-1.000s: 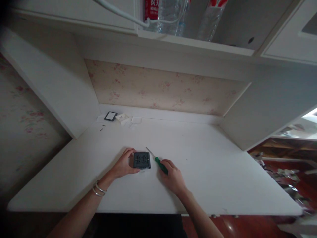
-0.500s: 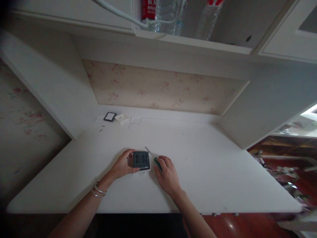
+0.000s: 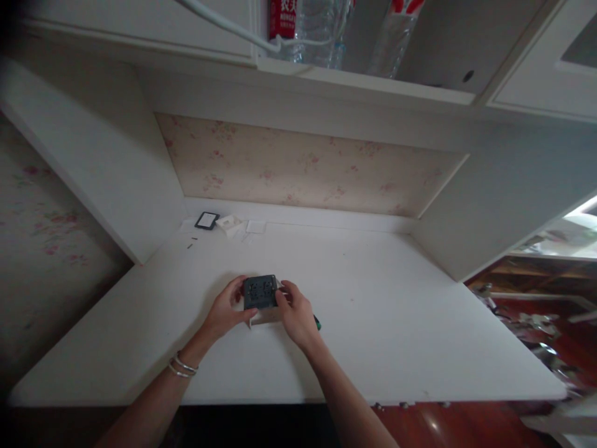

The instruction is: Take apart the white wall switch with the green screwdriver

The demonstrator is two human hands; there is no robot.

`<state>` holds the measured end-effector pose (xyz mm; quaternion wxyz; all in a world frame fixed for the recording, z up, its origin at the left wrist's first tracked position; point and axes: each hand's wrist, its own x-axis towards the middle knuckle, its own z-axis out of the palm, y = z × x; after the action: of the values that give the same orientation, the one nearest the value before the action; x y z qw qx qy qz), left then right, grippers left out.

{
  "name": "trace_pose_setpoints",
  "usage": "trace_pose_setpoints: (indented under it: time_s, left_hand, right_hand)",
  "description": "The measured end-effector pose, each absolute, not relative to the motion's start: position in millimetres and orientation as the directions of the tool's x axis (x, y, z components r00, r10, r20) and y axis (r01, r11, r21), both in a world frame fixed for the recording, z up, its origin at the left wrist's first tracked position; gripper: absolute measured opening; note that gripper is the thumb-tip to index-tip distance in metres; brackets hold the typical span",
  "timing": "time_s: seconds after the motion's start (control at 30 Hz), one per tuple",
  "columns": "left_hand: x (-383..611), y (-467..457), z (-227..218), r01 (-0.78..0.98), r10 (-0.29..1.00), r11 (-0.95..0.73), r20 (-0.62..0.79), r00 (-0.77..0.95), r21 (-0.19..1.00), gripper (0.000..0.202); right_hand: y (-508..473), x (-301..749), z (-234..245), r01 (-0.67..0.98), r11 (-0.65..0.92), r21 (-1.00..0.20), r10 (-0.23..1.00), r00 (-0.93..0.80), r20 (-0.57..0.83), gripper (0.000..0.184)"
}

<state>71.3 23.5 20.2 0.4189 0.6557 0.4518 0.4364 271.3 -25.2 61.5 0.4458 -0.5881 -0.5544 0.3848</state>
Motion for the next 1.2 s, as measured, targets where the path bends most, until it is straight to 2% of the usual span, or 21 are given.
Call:
trace_pose_setpoints:
  time_s: [0.07, 0.13, 0.27, 0.57, 0.8, 1.0, 1.2]
  left_hand:
    - [69, 25, 19, 0.151, 0.959, -0.219, 0.185, 0.213, 0.964, 0.085]
    - [69, 26, 18, 0.051, 0.956, -0.188, 0.171, 0.238, 0.981, 0.086]
    - [70, 27, 20, -0.046, 0.949, -0.13, 0.138, 0.282, 0.99, 0.088]
    - [70, 23, 26, -0.163, 0.954, 0.015, 0.034, 0.297, 0.987, 0.091]
    - [69, 27, 19, -0.277, 0.967, 0.036, 0.037, 0.252, 0.96, 0.067]
    - [70, 30, 18, -0.352, 0.978, 0.054, 0.023, 0.21, 0.935, 0.062]
    - [70, 32, 15, -0.323, 0.984, 0.053, 0.005, 0.178, 0.945, 0.048]
  right_hand:
    - [-21, 267, 62, 0.069, -0.094, -0.993, 0.994, 0.065, -0.09, 0.039]
    - [-20, 263, 63, -0.132, -0.153, -0.979, 0.986, 0.046, -0.16, 0.045]
    - [-21, 258, 65, -0.29, -0.153, -0.945, 0.981, 0.071, -0.181, 0.053]
    - [-22, 254, 62, -0.325, -0.121, -0.938, 0.977, 0.129, -0.171, 0.049]
    - [-22, 251, 56, -0.38, -0.111, -0.918, 0.976, 0.133, -0.173, 0.045]
    - [-24, 248, 56, -0.389, -0.13, -0.912, 0.973, 0.129, -0.194, 0.043]
    - [-23, 246, 51, -0.39, -0.106, -0.915, 0.973, 0.148, -0.176, 0.037]
